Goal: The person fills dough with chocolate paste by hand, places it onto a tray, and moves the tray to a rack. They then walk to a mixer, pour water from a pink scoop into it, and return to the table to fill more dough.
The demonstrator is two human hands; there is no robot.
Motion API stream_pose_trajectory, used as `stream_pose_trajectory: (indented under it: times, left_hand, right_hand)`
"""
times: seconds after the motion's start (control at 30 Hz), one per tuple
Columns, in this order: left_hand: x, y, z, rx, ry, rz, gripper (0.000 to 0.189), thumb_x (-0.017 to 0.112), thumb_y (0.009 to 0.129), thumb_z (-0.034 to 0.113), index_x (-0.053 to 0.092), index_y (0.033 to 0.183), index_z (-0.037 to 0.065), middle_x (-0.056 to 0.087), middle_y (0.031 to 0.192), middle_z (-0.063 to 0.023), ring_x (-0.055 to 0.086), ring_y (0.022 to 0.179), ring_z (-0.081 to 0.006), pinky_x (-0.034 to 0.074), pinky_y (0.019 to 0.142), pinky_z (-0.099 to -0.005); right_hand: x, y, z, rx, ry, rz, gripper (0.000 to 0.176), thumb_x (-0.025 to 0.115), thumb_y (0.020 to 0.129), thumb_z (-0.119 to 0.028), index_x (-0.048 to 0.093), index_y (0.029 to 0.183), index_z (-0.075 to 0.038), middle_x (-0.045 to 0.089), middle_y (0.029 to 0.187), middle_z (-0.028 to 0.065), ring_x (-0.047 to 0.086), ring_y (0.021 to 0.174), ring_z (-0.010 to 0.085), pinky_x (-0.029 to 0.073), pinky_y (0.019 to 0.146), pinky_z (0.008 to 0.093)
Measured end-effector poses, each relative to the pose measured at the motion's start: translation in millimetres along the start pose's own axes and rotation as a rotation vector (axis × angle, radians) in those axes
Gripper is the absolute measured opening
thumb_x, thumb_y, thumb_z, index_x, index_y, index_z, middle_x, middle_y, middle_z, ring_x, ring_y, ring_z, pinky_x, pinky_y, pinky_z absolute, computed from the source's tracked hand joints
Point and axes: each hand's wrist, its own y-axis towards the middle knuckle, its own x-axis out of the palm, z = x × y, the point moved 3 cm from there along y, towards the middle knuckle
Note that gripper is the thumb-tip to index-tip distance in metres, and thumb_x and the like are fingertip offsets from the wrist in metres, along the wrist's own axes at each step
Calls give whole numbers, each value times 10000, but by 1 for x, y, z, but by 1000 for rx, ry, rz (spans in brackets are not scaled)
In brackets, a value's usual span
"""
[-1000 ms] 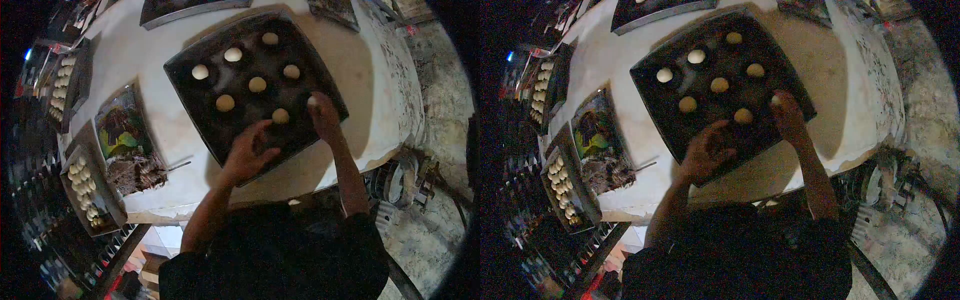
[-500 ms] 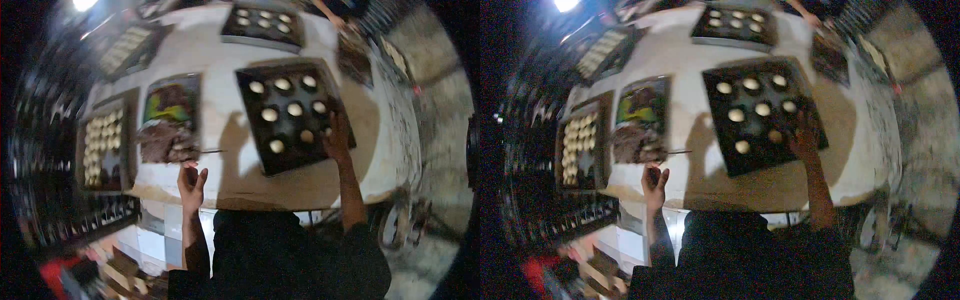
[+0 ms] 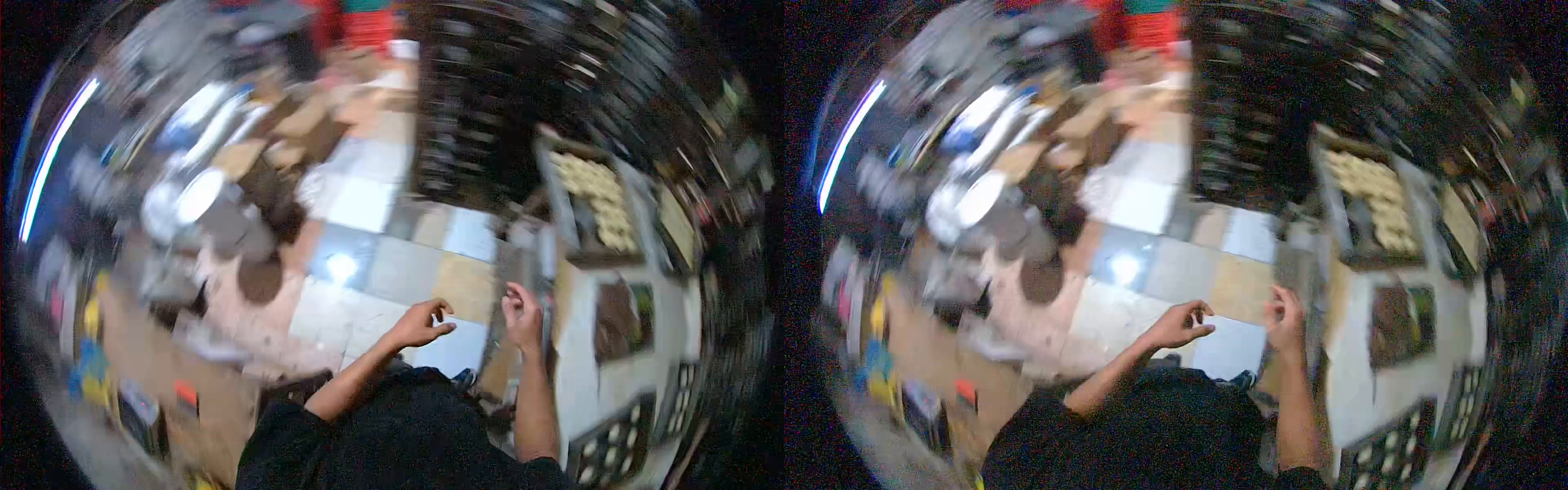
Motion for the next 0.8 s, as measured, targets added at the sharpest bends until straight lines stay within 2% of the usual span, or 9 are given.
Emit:
stream_pose_trajectory:
  times: [0.13, 0.17, 0.27, 0.4, 0.57, 0.67, 0.73, 0.77, 0.8]
  left_hand:
    - [-141, -84, -53, -106, -95, 354, 404, 717, 813, 355, 604, 1067, 62, 614, 829, -121, 603, 700, -214, 489, 662, -354]
    - [-172, -104, -72, -113, -75, 482, 403, 736, 814, 335, 594, 1083, 71, 573, 809, -39, 532, 668, -122, 459, 629, -273]
    - [-255, -174, -102, -159, -192, 873, 362, 744, 816, 299, 606, 1056, 65, 551, 774, -2, 510, 678, -88, 445, 634, -244]
    - [-325, -240, -183, -307, -312, 1182, 290, 734, 833, 252, 624, 1024, 63, 550, 754, 17, 501, 693, -62, 435, 648, -216]
    - [-334, -293, -383, -734, -221, 1421, 272, 699, 815, 253, 665, 1005, 62, 683, 918, -108, 647, 858, -240, 509, 795, -343]
    - [-252, -322, -566, -1237, 23, 902, 453, 550, 820, 427, 672, 1060, 62, 652, 1127, -188, 614, 1044, -362, 476, 911, -464]
    - [-210, -340, -517, -1479, -607, 1092, 516, 495, 854, 396, 626, 1177, 15, 591, 1245, -224, 566, 1164, -366, 446, 974, -435]
    - [-197, -346, -514, -1486, -724, 1001, 408, 515, 843, 353, 618, 1068, 29, 572, 1085, -187, 551, 1000, -322, 429, 834, -428]
    - [-182, -349, -518, -1447, -808, 918, 306, 536, 831, 310, 610, 959, 42, 554, 925, -151, 536, 836, -278, 412, 693, -421]
  right_hand:
    - [202, 25, 135, -192, -364, -464, 408, 606, 864, -297, 593, 1198, -64, 635, 1086, 233, 621, 1006, 382, 482, 873, 451]
    - [234, 11, 147, -19, -423, -597, 430, 541, 853, -405, 672, 1006, -25, 650, 995, 278, 640, 916, 388, 489, 825, 463]
    - [263, -52, 125, 556, -162, -972, 299, 516, 881, -280, 641, 1006, -38, 659, 877, 215, 634, 790, 310, 503, 725, 439]
    - [333, -32, 134, 716, -271, -1241, 256, 530, 888, -247, 617, 997, -33, 651, 858, 202, 624, 724, 300, 500, 644, 454]
    - [430, 79, 127, 715, -362, -1265, 204, 547, 896, -206, 588, 987, -28, 641, 834, 187, 613, 641, 289, 496, 543, 472]
    - [518, 204, 113, 640, -271, -1282, 177, 558, 902, -182, 570, 981, -25, 635, 819, 177, 606, 591, 281, 494, 482, 483]
    - [597, 299, 65, 512, -278, -1060, 184, 532, 890, -189, 571, 840, -16, 617, 741, 213, 595, 539, 291, 446, 379, 501]
    - [644, 347, 26, 459, -294, -942, 264, 539, 852, -228, 612, 820, 23, 627, 711, 274, 637, 609, 353, 502, 501, 536]
    - [692, 386, -19, -312, -671, -556, 390, 504, 885, -330, 677, 821, 13, 666, 748, 228, 678, 750, 320, 540, 702, 481]
